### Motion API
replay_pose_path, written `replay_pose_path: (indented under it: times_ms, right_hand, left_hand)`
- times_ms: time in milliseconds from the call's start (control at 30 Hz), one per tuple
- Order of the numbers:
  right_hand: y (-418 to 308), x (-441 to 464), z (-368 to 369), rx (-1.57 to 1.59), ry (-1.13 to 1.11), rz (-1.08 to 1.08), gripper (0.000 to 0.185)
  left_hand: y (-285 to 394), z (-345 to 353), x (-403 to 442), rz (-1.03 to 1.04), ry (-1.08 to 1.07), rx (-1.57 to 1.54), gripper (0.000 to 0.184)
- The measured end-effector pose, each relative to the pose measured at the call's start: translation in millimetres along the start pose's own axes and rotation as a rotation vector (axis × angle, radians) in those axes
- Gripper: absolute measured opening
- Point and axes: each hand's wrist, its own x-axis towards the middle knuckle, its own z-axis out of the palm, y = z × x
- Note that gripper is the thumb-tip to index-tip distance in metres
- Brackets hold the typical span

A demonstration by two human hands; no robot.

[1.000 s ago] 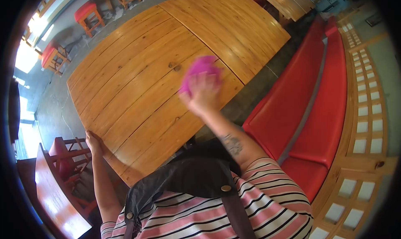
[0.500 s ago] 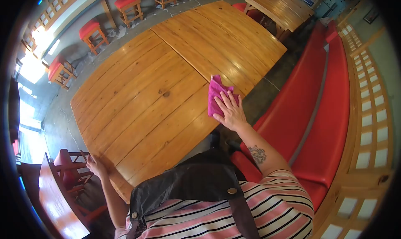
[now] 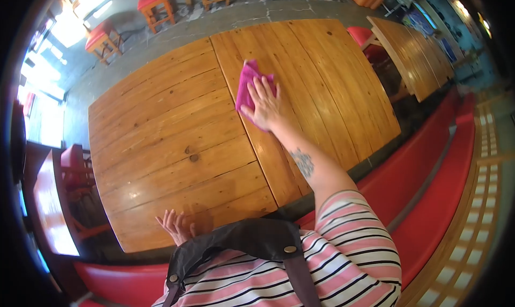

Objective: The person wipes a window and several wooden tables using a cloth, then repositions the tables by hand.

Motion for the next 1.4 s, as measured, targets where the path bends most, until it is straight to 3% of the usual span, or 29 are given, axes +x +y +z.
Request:
replay_pose_path:
  times_ms: [67,167,267,400,467,533,600,700,800,833,933,1067,1200,1300,1400]
  right_hand:
    - [0.7,29.2,-12.6,0.010,-0.106,0.033,0.076]
    - [-4.7,5.0,-14.2,0.022,-0.064,-0.009,0.073]
    - [-15.2,-90.9,-25.5,0.080,0.002,-0.128,0.071]
    - [-27.2,-231.6,-69.1,0.127,-0.197,-0.089,0.071]
    - [-20.8,-246.0,-69.0,0.112,-0.209,-0.093,0.071]
    - [-18.5,-225.0,-69.2,0.092,-0.204,-0.154,0.072]
    - [-9.9,-170.0,-63.6,0.104,-0.185,-0.187,0.073]
    - [8.4,-63.5,-38.8,0.116,-0.087,-0.267,0.075]
    - [26.8,59.6,-4.5,0.044,-0.097,-0.322,0.077]
    - [31.1,101.7,2.9,0.053,-0.137,-0.275,0.078]
    - [40.4,206.8,4.1,0.032,-0.131,-0.115,0.076]
    - [43.4,242.7,11.0,0.041,-0.117,-0.057,0.072]
    - [64.9,163.7,6.4,0.076,-0.051,-0.202,0.071]
    - [99.1,15.8,-24.7,0.123,-0.021,-0.281,0.069]
    - [142.5,-153.2,-65.5,0.134,-0.168,-0.217,0.071]
  left_hand:
    - [2.8,-2.5,2.6,0.001,-0.021,0.052,0.045]
    - [9.3,-5.8,5.9,-0.040,-0.023,0.053,0.039]
    - [4.0,-14.1,6.8,-0.034,-0.039,0.013,0.037]
    - [22.1,-7.0,20.9,-0.035,-0.014,0.004,0.033]
    - [41.8,2.1,34.6,0.061,-0.015,-0.117,0.028]
    - [77.4,21.1,63.4,0.181,-0.142,-0.502,0.025]
    - [103.3,51.9,79.5,0.301,-0.298,-0.524,0.027]
    - [140.8,78.5,111.7,0.309,-0.379,-0.429,0.028]
    - [181.0,89.0,139.0,0.207,-0.320,-0.341,0.032]
    - [190.9,93.9,139.2,0.164,-0.324,-0.292,0.040]
    - [195.3,104.0,132.8,0.160,-0.287,-0.208,0.039]
    - [199.2,97.7,134.1,0.141,-0.306,-0.104,0.035]
    - [197.7,102.0,130.8,0.140,-0.304,-0.100,0.035]
    - [201.0,100.8,130.2,0.137,-0.312,-0.102,0.034]
    - [200.2,104.7,127.9,0.142,-0.308,-0.102,0.034]
